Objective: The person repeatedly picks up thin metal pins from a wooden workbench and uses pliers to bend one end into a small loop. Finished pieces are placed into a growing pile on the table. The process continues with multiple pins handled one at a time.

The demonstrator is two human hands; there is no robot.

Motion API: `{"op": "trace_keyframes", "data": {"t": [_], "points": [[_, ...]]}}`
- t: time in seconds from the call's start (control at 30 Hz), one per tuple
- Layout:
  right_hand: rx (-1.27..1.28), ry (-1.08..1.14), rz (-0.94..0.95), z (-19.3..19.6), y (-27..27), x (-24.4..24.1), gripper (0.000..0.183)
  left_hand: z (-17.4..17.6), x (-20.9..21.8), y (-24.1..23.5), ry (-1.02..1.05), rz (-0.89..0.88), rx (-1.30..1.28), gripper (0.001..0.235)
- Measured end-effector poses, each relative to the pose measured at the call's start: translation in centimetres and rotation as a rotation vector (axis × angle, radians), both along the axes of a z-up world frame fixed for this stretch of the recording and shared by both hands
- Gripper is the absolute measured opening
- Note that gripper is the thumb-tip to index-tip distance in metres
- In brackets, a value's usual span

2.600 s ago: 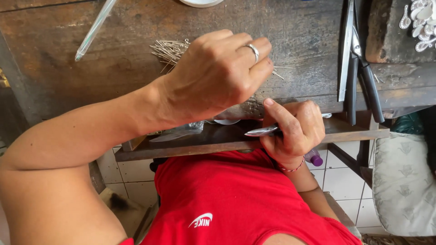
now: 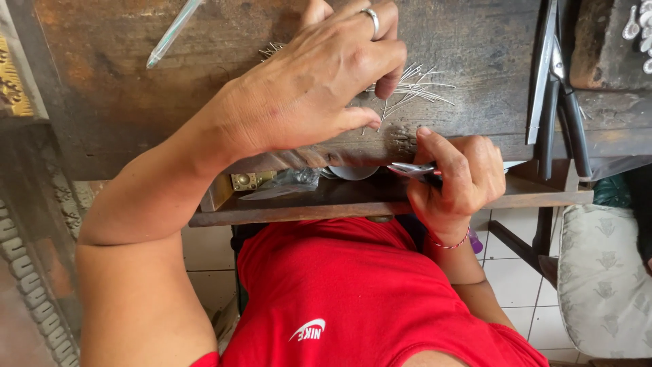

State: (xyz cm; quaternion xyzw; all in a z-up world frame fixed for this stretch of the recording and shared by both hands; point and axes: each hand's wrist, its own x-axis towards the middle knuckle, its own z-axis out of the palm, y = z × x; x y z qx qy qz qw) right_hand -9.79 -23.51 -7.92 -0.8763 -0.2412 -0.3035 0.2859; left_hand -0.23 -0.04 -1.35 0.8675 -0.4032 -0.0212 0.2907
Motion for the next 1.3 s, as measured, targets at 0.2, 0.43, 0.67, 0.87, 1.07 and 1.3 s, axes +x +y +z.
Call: {"op": "trace_keyframes", "data": {"t": [0.2, 0.43, 0.67, 0.87, 1.07, 1.3], "points": [[-0.045, -0.024, -0.003, 0.3, 0.0, 0.1, 0.026, 1.2, 0.9, 0.6, 0.252, -0.097, -0.046, 0.014], [0.119, 0.27, 0.118, 3.9, -1.5, -0.6, 0.021, 3.9, -2.6, -0.7, 0.207, -0.007, -0.464, 0.016], [0.14, 0.473, 0.074, 8.0, -2.0, 1.4, 0.016, 1.5, -6.1, -3.0, 0.888, 0.231, -1.4, 0.015], [-0.036, 0.23, 0.134, 8.5, 0.5, 2.1, 0.022, 0.3, -6.6, -2.4, 1.025, 0.225, -1.605, 0.009], [-0.068, 0.209, 0.158, 8.6, 0.9, 2.2, 0.037, 0.5, -6.9, -2.0, 1.141, 0.213, -1.583, 0.011], [-0.098, 0.182, 0.141, 8.9, 1.1, 2.3, 0.035, 0.5, -7.1, -2.2, 1.159, 0.169, -1.557, 0.007]]}}
